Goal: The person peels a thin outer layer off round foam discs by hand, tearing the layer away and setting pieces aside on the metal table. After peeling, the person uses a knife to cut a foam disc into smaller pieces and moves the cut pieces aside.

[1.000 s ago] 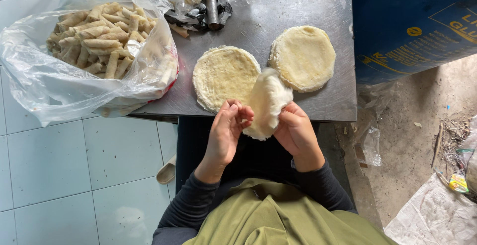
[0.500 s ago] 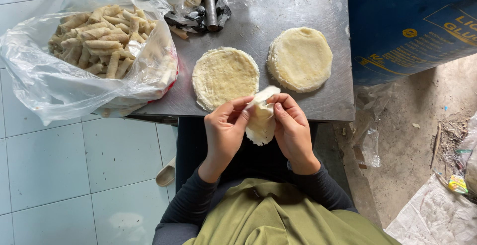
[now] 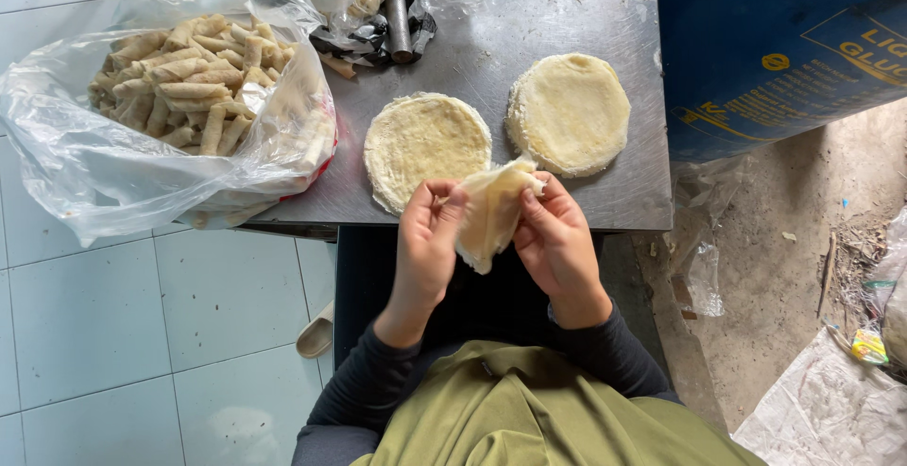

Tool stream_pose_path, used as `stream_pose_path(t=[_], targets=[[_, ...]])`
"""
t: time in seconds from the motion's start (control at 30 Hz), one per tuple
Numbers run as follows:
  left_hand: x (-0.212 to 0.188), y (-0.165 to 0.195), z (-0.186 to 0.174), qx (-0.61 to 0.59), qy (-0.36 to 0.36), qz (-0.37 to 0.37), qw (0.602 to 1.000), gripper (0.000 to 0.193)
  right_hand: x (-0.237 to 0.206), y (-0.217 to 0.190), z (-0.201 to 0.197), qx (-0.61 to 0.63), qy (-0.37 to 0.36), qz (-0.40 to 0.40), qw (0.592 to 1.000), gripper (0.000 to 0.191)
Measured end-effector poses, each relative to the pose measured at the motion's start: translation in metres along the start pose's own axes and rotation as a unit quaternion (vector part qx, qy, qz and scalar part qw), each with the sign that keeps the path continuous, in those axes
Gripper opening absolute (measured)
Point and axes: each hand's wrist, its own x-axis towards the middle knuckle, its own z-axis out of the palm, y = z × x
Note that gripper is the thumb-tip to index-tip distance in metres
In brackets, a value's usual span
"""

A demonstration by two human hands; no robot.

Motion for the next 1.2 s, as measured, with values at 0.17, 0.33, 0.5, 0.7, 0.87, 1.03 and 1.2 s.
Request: stream_pose_path(t=[0.17,0.33,0.5,0.7,0.87,1.03,1.2], targets=[[0.005,-0.010,-0.001,-0.221,0.010,-0.194,0.956,0.026,0.009,-0.002,0.004,0.086,0.033,0.093,0.991,0.034],[-0.013,0.003,0.014,0.258,-0.059,0.138,0.954,0.054,-0.001,-0.005,0.018,0.047,0.009,0.046,0.998,0.043],[-0.015,0.024,0.021,0.437,-0.002,0.256,0.862,0.039,-0.006,-0.014,0.022,-0.065,-0.043,-0.025,0.997,0.045],[-0.020,0.030,0.024,0.482,-0.025,0.326,0.813,0.038,-0.012,-0.001,0.021,-0.277,0.042,-0.129,0.951,0.019],[-0.014,0.016,0.016,0.364,0.005,0.266,0.893,0.010,-0.009,-0.005,0.019,-0.165,0.010,-0.140,0.976,0.010],[0.007,-0.008,-0.006,-0.114,0.010,-0.036,0.993,0.027,0.002,-0.020,0.014,-0.093,0.051,-0.120,0.987,0.017],[0.004,-0.020,-0.003,-0.044,-0.148,-0.020,0.988,0.041,-0.001,-0.017,0.017,-0.043,-0.005,-0.065,0.997,0.019]])
